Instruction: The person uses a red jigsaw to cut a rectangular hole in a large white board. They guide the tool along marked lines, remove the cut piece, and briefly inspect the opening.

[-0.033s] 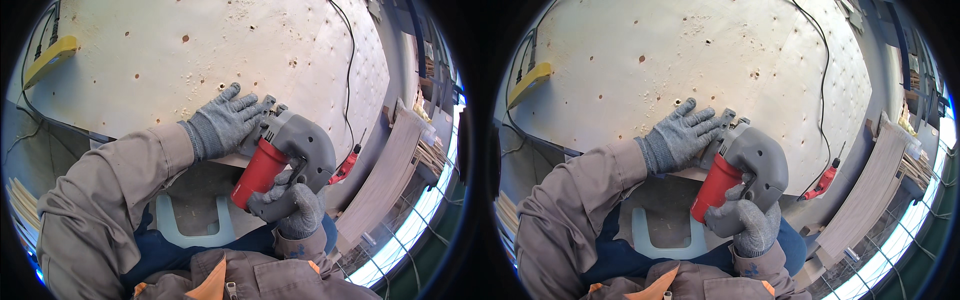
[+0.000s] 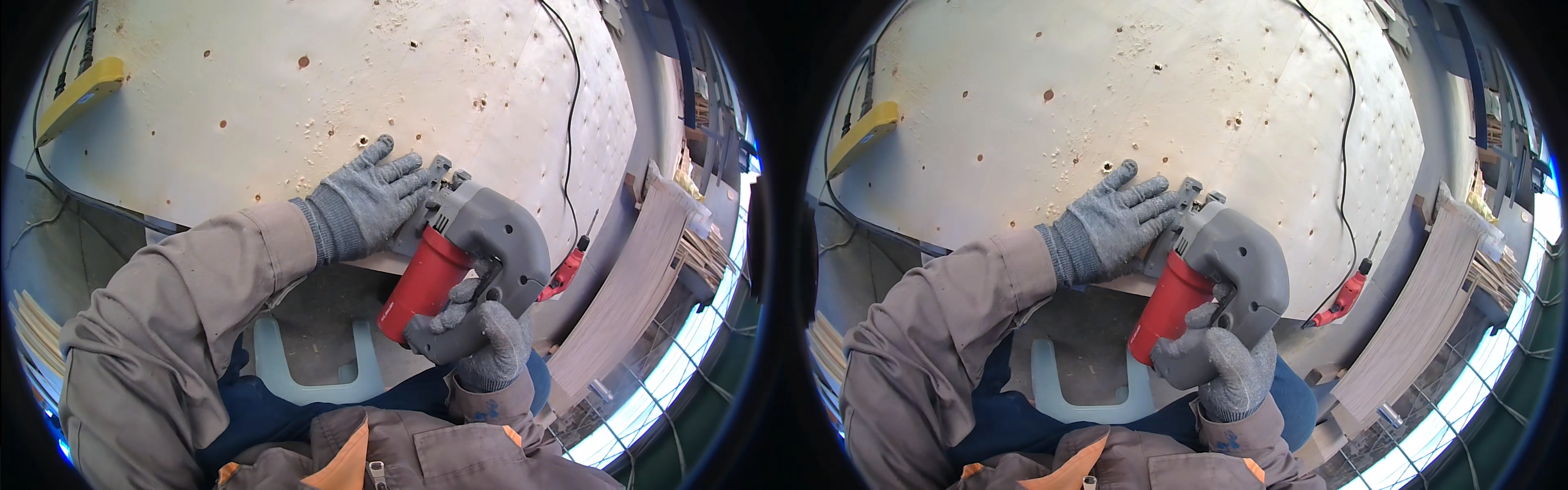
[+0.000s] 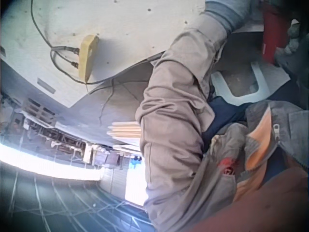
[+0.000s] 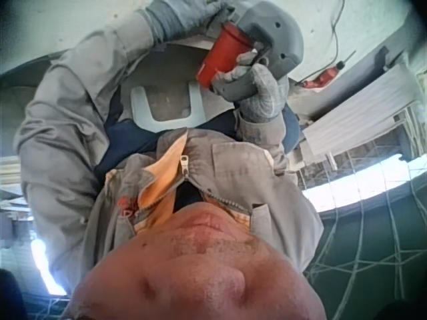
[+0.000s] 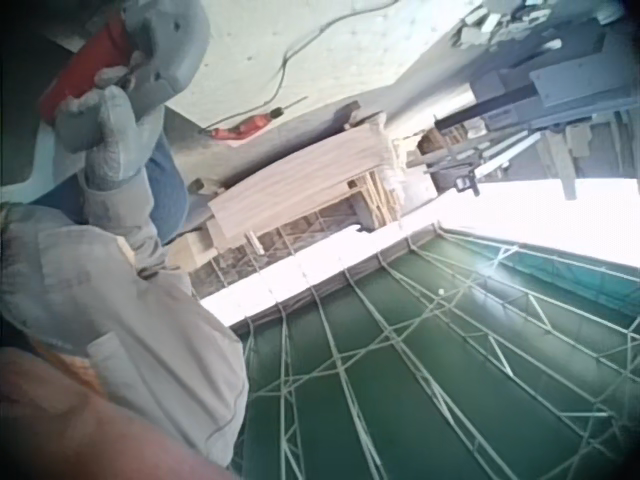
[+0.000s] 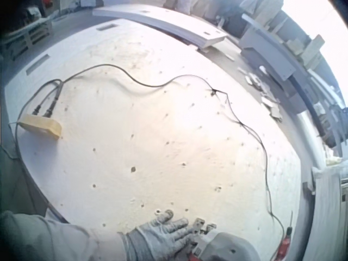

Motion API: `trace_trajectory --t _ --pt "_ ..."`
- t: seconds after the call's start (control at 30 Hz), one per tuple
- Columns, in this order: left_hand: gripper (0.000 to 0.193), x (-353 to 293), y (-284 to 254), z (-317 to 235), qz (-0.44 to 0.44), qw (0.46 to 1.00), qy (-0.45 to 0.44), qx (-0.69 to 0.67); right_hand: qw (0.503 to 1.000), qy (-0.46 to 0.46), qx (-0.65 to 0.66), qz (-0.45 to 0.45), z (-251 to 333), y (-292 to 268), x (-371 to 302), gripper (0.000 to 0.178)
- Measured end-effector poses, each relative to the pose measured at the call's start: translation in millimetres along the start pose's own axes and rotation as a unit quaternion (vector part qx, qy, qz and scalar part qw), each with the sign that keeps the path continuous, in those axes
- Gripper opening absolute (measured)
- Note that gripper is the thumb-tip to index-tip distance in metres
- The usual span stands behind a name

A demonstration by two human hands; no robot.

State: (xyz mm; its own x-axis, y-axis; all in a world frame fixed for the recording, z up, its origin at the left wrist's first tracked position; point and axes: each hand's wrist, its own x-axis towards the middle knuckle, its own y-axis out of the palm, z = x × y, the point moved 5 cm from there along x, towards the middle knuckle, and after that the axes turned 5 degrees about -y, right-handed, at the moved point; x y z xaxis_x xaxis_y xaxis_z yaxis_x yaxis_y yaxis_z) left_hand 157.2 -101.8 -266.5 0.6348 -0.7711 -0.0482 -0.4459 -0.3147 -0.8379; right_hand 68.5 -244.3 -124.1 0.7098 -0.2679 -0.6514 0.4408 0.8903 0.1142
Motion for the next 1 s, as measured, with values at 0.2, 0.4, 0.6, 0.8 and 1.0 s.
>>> trace_trajectory --t 0.2,0.4,0.6,0.8,1.0 --pt "0.081 3.3 3.2 -2.9 0.008 1.000 0.000 0.007 0.997 -0.004 -0.078 0.000 1.5 -6.8 -0.4 0.039" --pt "0.080 5.3 10.0 -5.3 0.014 1.000 0.004 0.017 1.000 0.002 0.002 -0.020 0.6 -0.7 -3.3 0.036" --pt "0.085 7.1 7.8 -5.0 0.020 1.000 -0.021 -0.001 0.989 0.007 -0.148 0.001 -1.8 -16.0 1.2 0.028" --pt "0.086 8.6 6.8 -5.9 0.023 1.000 -0.017 -0.006 0.997 0.073 -0.006 -0.015 -3.7 -15.8 6.9 0.046" --pt "0.090 6.6 5.9 -6.4 0.022 1.000 -0.005 0.015 0.999 0.031 0.023 0.005 -2.1 -5.1 5.5 0.058"
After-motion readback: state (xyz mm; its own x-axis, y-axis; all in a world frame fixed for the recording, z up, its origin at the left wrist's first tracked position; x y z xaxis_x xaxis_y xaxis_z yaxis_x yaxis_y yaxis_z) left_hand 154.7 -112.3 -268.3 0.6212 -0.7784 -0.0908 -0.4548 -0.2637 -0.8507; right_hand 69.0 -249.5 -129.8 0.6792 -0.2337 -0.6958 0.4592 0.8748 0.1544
